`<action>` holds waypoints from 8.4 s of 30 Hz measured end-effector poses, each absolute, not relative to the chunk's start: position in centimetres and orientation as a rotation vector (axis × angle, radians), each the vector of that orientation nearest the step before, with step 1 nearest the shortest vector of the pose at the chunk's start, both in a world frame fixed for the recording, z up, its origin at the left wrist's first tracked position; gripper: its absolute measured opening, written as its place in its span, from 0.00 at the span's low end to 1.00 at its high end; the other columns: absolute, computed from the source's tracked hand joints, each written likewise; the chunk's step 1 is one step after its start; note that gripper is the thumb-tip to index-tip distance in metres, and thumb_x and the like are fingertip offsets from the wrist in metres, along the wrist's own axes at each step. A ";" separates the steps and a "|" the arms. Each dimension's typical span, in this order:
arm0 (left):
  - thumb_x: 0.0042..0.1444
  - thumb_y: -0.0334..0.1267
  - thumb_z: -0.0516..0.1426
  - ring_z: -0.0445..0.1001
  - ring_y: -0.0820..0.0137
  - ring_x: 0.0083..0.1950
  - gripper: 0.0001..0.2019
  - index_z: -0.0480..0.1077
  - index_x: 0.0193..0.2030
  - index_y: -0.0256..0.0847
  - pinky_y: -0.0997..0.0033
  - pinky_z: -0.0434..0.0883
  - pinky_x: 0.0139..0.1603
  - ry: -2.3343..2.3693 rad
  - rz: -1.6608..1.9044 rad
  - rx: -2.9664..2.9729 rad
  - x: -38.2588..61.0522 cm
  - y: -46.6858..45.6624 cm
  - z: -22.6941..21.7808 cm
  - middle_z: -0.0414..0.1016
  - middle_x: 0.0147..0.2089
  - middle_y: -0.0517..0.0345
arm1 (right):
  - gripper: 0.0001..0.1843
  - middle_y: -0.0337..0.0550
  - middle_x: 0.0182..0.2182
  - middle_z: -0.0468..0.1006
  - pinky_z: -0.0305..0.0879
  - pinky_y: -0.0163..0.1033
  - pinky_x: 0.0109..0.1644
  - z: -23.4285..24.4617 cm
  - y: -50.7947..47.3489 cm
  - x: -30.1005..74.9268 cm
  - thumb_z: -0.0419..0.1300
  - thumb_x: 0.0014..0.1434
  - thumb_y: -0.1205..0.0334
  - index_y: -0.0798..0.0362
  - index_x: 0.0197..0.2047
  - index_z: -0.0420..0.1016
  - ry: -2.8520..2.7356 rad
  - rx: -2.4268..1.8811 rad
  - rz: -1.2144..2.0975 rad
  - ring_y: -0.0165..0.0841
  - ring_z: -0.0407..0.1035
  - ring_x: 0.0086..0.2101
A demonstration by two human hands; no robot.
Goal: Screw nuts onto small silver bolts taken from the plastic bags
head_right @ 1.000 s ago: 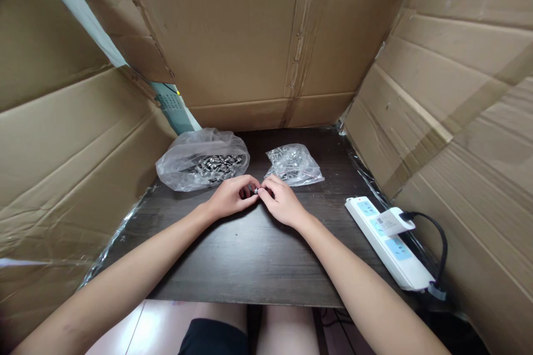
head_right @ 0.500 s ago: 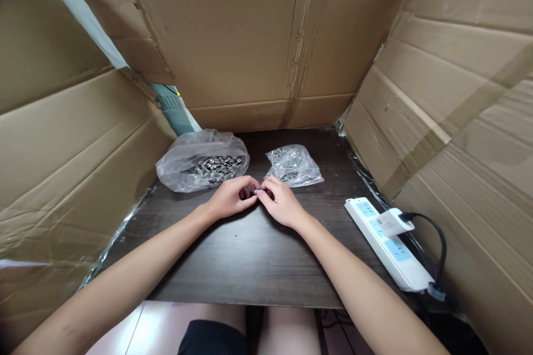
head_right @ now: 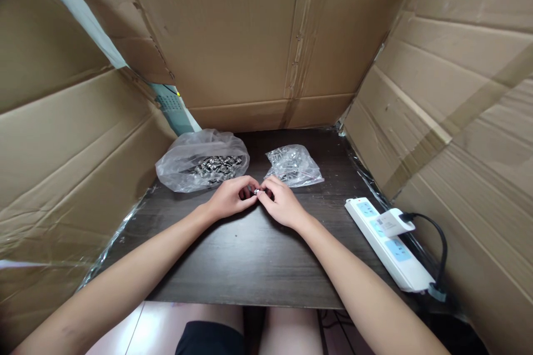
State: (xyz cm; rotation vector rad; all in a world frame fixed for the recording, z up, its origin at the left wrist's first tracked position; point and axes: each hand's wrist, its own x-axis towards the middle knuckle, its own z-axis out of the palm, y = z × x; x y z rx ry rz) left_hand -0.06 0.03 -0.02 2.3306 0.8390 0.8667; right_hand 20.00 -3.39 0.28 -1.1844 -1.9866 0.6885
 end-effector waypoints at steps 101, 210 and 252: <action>0.60 0.36 0.60 0.75 0.75 0.31 0.08 0.73 0.45 0.40 0.76 0.71 0.34 0.842 0.875 2.329 0.0 0.0 -0.1 0.78 0.39 0.59 | 0.11 0.43 0.36 0.70 0.62 0.44 0.47 0.3 -3.4 19.9 0.53 0.70 0.61 0.51 0.34 0.69 -1.979 -1.165 0.710 0.36 0.67 0.39; 0.60 0.36 0.60 0.75 0.75 0.30 0.08 0.72 0.45 0.40 0.76 0.70 0.33 0.847 0.878 2.306 0.0 0.0 -0.2 0.78 0.38 0.60 | 0.13 0.43 0.35 0.71 0.63 0.43 0.47 0.5 -3.4 19.9 0.53 0.70 0.61 0.51 0.31 0.67 -1.970 -1.132 0.714 0.36 0.66 0.38; 0.67 0.45 0.56 0.77 0.71 0.34 0.11 0.72 0.48 0.40 0.73 0.71 0.36 0.904 0.849 2.333 0.0 -0.3 0.5 0.81 0.40 0.56 | 0.17 0.40 0.30 0.69 0.59 0.41 0.41 0.9 -3.5 19.9 0.52 0.70 0.58 0.51 0.28 0.65 -1.931 -1.143 0.775 0.34 0.65 0.34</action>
